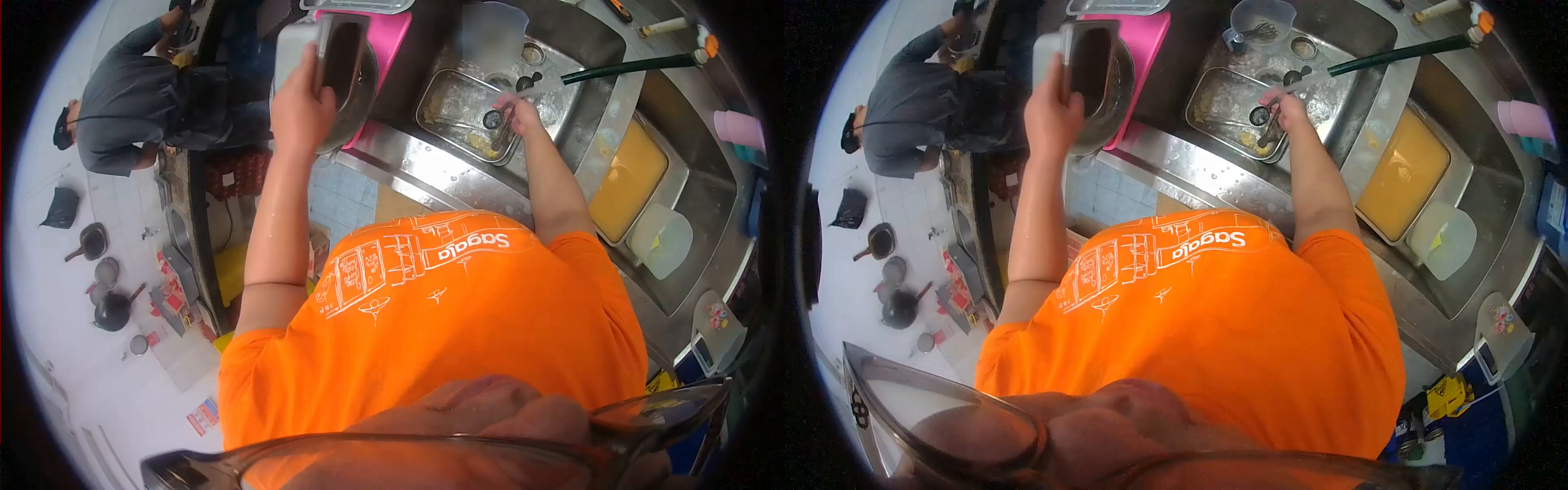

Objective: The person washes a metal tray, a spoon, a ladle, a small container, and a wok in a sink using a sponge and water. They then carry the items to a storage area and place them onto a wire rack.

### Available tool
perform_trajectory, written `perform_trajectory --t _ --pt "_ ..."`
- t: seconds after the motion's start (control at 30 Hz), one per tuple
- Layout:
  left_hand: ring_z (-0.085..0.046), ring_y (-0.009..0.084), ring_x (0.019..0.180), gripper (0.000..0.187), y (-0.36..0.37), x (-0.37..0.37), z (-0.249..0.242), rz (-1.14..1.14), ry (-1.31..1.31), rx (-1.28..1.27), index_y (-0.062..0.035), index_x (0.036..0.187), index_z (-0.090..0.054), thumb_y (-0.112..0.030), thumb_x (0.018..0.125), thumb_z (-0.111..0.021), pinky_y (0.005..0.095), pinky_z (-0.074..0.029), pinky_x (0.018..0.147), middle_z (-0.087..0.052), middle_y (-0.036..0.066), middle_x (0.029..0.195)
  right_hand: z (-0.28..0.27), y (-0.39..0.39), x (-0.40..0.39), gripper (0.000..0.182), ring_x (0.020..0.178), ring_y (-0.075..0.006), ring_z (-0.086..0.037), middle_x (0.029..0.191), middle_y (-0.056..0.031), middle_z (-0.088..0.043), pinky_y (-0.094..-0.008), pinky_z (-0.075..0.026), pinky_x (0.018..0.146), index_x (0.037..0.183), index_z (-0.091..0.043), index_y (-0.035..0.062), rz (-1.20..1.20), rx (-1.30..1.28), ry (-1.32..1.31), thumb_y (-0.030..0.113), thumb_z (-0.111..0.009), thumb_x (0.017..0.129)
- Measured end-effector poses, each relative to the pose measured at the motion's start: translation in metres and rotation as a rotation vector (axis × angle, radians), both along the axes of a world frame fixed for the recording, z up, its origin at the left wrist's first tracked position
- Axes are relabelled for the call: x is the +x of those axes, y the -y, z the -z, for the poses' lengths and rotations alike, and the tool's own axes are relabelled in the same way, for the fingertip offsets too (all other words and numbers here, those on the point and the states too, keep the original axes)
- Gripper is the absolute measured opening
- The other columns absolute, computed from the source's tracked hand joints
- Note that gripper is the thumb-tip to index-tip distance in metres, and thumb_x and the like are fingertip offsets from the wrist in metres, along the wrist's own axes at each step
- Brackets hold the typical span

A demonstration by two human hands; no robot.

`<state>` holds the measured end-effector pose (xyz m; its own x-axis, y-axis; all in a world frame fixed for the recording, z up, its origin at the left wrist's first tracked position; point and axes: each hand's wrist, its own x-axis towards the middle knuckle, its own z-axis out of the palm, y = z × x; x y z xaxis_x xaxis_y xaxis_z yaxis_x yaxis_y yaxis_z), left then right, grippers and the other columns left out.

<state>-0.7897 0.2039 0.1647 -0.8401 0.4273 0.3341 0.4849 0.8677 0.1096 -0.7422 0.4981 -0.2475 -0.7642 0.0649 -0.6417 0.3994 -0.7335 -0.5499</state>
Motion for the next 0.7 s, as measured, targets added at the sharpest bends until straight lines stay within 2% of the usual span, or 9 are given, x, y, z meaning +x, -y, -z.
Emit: perform_trajectory --t 0.1,0.23,0.27,0.37,0.43,0.5,0.63,0.67,0.7 --pt "-0.057 0.0250 0.066 0.052 -0.022 0.014 0.002 0.229 -0.151 -0.109 -0.0221 0.118 -0.059 0.001 0.071 -0.057 0.0355 -0.047 0.058 -0.053 0.005 0.069 -0.011 0.005 -0.001 0.019 0.087 -0.0260 -0.065 0.099 -0.0176 -0.062 -0.0243 -0.044 0.054 0.107 -0.050 -0.0019 0.099 -0.057 0.027 0.008 -0.048 0.091" --pt "-0.053 0.0177 0.060 0.049 -0.034 0.021 0.030 0.478 -0.241 -0.077 -0.0249 0.113 -0.064 -0.005 0.069 -0.059 0.0301 -0.045 0.053 -0.052 0.001 0.071 -0.015 0.001 -0.007 0.025 0.069 -0.0210 -0.057 0.105 -0.0201 -0.061 -0.0257 -0.044 0.056 0.113 -0.048 -0.0044 0.125 -0.315 0.010 0.005 -0.036 0.093" --pt "-0.053 0.0172 0.061 0.049 -0.036 0.025 0.031 0.524 -0.227 -0.086 -0.0247 0.114 -0.063 -0.005 0.069 -0.059 0.0297 -0.044 0.053 -0.052 0.000 0.072 -0.018 -0.005 -0.005 0.029 0.066 -0.0204 -0.051 0.107 -0.0207 -0.059 -0.0270 -0.044 0.057 0.119 -0.044 -0.0055 0.009 -0.420 -0.144 0.006 -0.034 0.094" --pt "-0.049 0.0166 0.060 0.052 -0.036 0.027 0.045 0.644 -0.218 -0.069 -0.0249 0.116 -0.062 -0.006 0.068 -0.057 0.0290 -0.041 0.053 -0.047 -0.001 0.071 -0.032 -0.002 -0.008 0.033 0.068 -0.0210 -0.051 0.109 -0.0225 -0.058 -0.0291 -0.043 0.061 0.119 -0.043 -0.0081 0.350 -0.382 0.080 0.010 -0.031 0.094" --pt "-0.046 0.0170 0.060 0.054 -0.034 0.029 0.053 0.683 -0.206 -0.083 -0.0256 0.118 -0.061 -0.006 0.068 -0.056 0.0295 -0.039 0.053 -0.043 -0.001 0.068 0.025 -0.021 -0.013 0.028 0.073 -0.0236 -0.053 0.107 -0.0216 -0.057 -0.0321 -0.045 0.065 0.113 -0.044 -0.0044 0.489 -0.539 0.007 0.011 -0.029 0.095" --pt "-0.044 0.0154 0.063 0.054 -0.036 0.033 0.057 0.691 -0.220 -0.113 -0.0277 0.121 -0.059 -0.009 0.070 -0.054 0.0293 -0.036 0.058 -0.039 -0.002 0.068 0.014 -0.030 -0.013 0.026 0.074 -0.0252 -0.054 0.104 -0.0214 -0.057 -0.0334 -0.045 0.067 0.108 -0.045 -0.0026 0.672 -0.609 -0.012 0.012 -0.028 0.095" --pt "-0.045 0.0127 0.068 0.055 -0.043 0.037 0.059 0.684 -0.216 -0.149 -0.0303 0.123 -0.056 -0.013 0.072 -0.052 0.0282 -0.034 0.064 -0.039 -0.004 0.070 -0.012 -0.033 -0.005 0.027 0.081 -0.0293 -0.056 0.105 -0.0191 -0.056 -0.0385 -0.046 0.075 0.106 -0.043 0.0004 0.823 -0.391 0.058 0.020 -0.026 0.098" --pt "-0.045 0.0127 0.067 0.055 -0.044 0.036 0.059 0.687 -0.220 -0.150 -0.0304 0.123 -0.056 -0.013 0.072 -0.052 0.0281 -0.034 0.063 -0.038 -0.004 0.070 0.026 -0.040 -0.008 0.028 0.092 -0.0344 -0.058 0.113 -0.0193 -0.053 -0.0435 -0.046 0.082 0.108 -0.041 0.0001 0.829 -0.245 0.126 0.022 -0.026 0.098" --pt "-0.045 0.0127 0.067 0.055 -0.044 0.034 0.060 0.691 -0.225 -0.151 -0.0306 0.123 -0.056 -0.013 0.071 -0.052 0.0280 -0.034 0.063 -0.038 -0.004 0.070 0.017 -0.038 -0.004 0.025 0.093 -0.0357 -0.057 0.112 -0.0190 -0.053 -0.0456 -0.046 0.082 0.109 -0.041 0.0006 0.850 -0.177 0.115 0.019 -0.028 0.097"
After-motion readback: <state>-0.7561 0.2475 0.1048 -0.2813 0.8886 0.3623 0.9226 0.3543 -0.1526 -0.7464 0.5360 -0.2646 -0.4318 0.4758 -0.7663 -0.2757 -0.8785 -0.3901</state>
